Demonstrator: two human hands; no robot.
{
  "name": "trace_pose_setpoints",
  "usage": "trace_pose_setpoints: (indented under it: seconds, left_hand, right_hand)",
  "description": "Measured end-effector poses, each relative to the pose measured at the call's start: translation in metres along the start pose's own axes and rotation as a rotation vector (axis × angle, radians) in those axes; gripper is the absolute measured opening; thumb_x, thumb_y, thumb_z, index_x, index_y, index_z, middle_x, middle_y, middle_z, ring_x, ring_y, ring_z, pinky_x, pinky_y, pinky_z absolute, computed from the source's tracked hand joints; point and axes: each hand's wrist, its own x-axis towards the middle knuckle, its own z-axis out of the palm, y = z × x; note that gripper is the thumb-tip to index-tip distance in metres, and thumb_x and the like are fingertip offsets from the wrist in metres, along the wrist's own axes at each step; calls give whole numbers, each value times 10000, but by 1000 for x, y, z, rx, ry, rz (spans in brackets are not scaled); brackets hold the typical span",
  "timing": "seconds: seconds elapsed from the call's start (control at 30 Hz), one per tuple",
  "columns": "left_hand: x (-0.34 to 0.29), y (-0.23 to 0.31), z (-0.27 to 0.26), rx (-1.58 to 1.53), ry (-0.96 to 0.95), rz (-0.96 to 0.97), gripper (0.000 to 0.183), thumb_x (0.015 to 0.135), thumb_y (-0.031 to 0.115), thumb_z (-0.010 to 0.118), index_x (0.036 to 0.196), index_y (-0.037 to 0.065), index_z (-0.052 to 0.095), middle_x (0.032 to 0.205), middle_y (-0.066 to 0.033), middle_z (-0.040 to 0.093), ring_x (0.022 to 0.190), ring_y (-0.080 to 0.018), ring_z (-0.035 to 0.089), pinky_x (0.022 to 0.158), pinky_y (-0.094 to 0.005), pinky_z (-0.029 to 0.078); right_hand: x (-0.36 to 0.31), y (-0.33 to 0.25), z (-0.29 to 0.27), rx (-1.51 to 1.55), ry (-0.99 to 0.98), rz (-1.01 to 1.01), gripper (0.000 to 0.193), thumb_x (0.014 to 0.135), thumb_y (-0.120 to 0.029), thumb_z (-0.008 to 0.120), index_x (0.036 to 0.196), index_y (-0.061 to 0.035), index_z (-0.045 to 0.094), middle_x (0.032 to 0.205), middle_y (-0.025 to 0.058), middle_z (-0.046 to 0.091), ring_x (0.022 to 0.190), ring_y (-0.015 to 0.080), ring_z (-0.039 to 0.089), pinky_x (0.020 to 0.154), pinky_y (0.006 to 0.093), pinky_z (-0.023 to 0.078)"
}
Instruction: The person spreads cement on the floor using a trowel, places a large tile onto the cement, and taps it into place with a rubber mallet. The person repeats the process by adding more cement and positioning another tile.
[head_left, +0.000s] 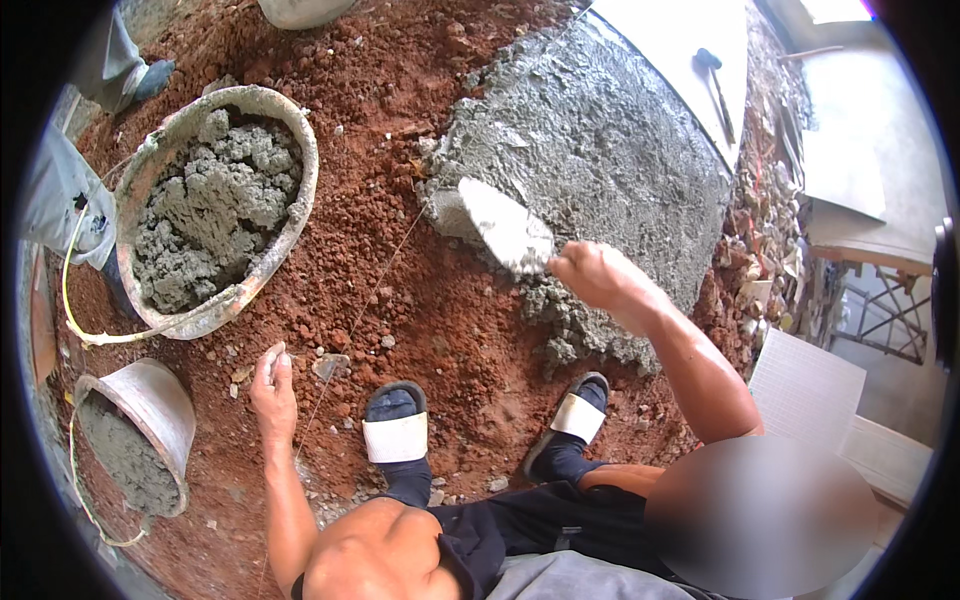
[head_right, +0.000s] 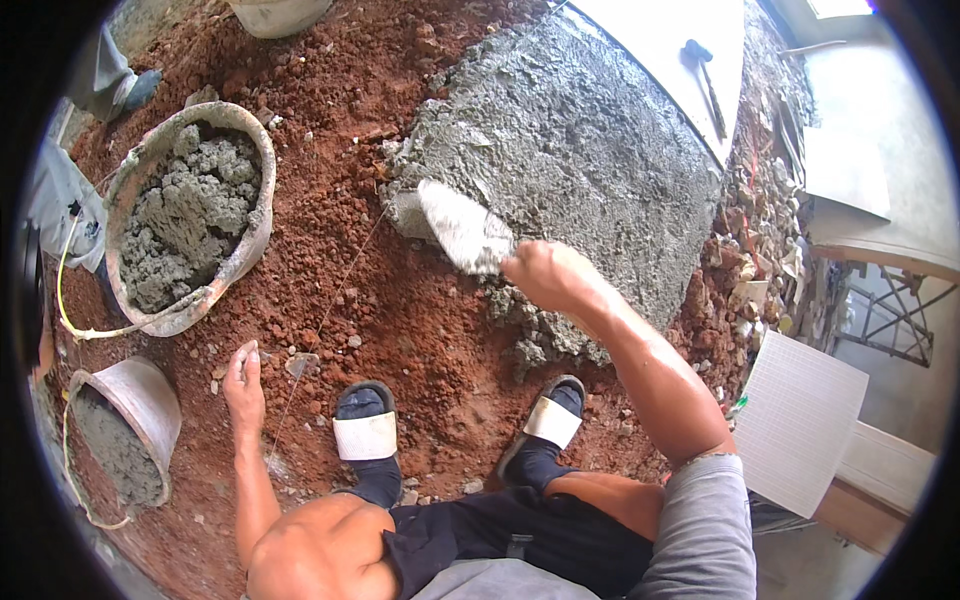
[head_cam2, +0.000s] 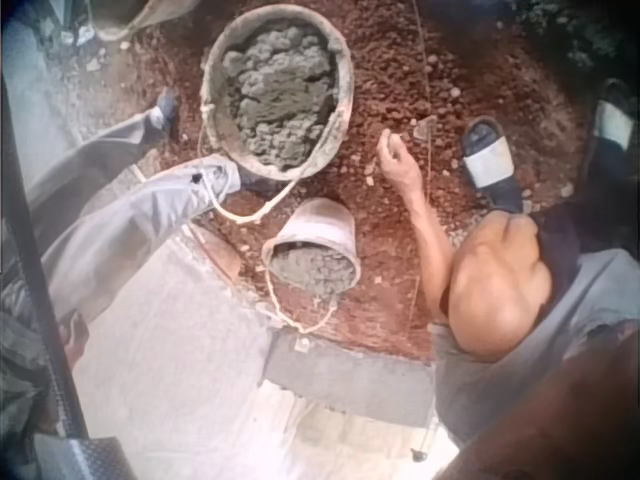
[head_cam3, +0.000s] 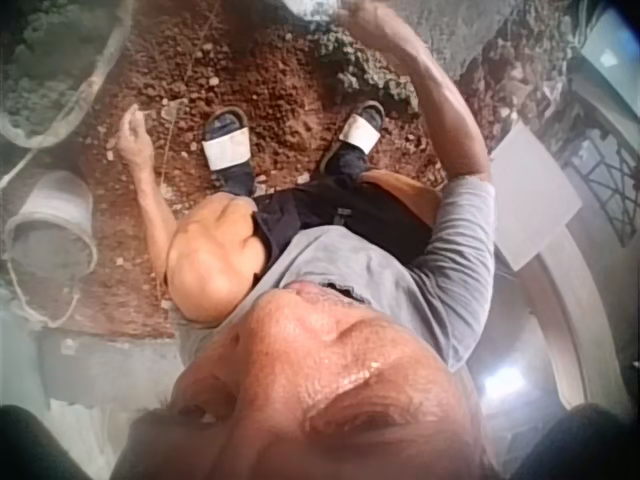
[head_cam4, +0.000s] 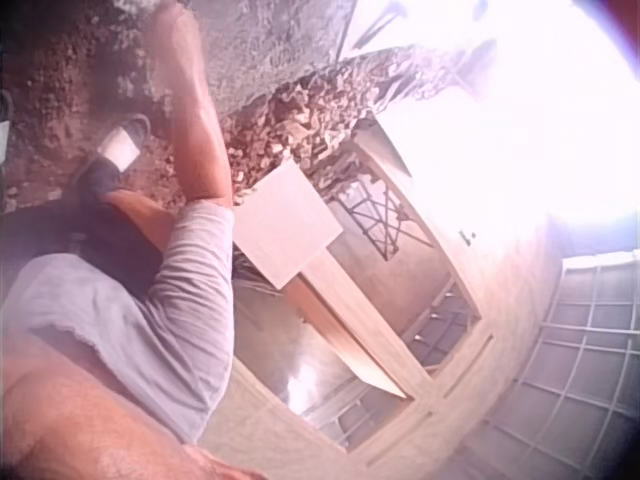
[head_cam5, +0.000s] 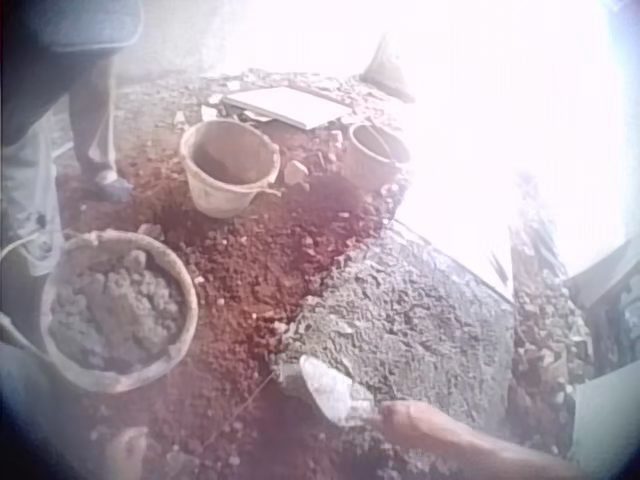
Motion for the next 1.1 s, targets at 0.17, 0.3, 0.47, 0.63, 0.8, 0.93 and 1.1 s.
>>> trace_pose_setpoints:
  seconds: [0.17,0.3,0.47,0.63,0.8,0.93,1.1]
  left_hand:
    - [0,-4,2,8,0,-17,326,999,205,509,1219,-26,578,1186,-136,625,1085,-193,584,943,-313,457]
    - [2,-5,5,-5,13,-27,320,995,189,511,1214,-34,580,1184,-133,625,1085,-194,582,947,-317,454]
    - [10,-6,9,-67,59,-22,321,993,200,508,1205,-25,594,1175,-124,630,1080,-197,585,945,-315,452]
    - [23,-1,14,-124,101,64,317,1005,193,474,1185,-35,600,1172,-125,630,1061,-201,596,917,-328,473]
    - [31,15,36,-231,106,77,308,1014,163,442,1164,-52,602,1126,-128,644,1030,-210,607,909,-332,484]
    - [36,33,59,-230,17,146,308,1014,157,440,1163,-61,599,1126,-130,639,1045,-194,597,914,-309,480]
    - [43,44,69,-291,-31,223,300,1009,152,448,1137,-68,608,1108,-129,643,1041,-200,603,946,-318,482]
  right_hand:
    - [18,-7,12,-128,32,-192,380,967,-324,412,942,2,604,753,155,665,679,224,664,711,405,575]
    - [4,5,46,-238,153,-279,367,955,-302,416,875,12,588,675,198,660,669,350,681,687,480,551]
    - [-3,22,57,-175,376,-250,320,955,-287,465,959,25,538,894,263,632,782,402,655,712,481,535]
    - [-15,46,56,-23,390,143,339,961,-323,470,980,11,526,920,258,650,843,411,654,778,507,511]
    - [-54,33,69,312,362,272,381,953,-341,385,1094,-18,529,1021,237,637,950,417,623,861,508,475]
    - [-20,-9,83,370,404,80,375,957,-324,382,1065,-3,543,1045,265,608,982,442,603,861,521,480]
    - [-32,63,93,496,408,385,405,957,-346,358,1015,-14,582,1021,260,656,967,402,648,805,499,518]
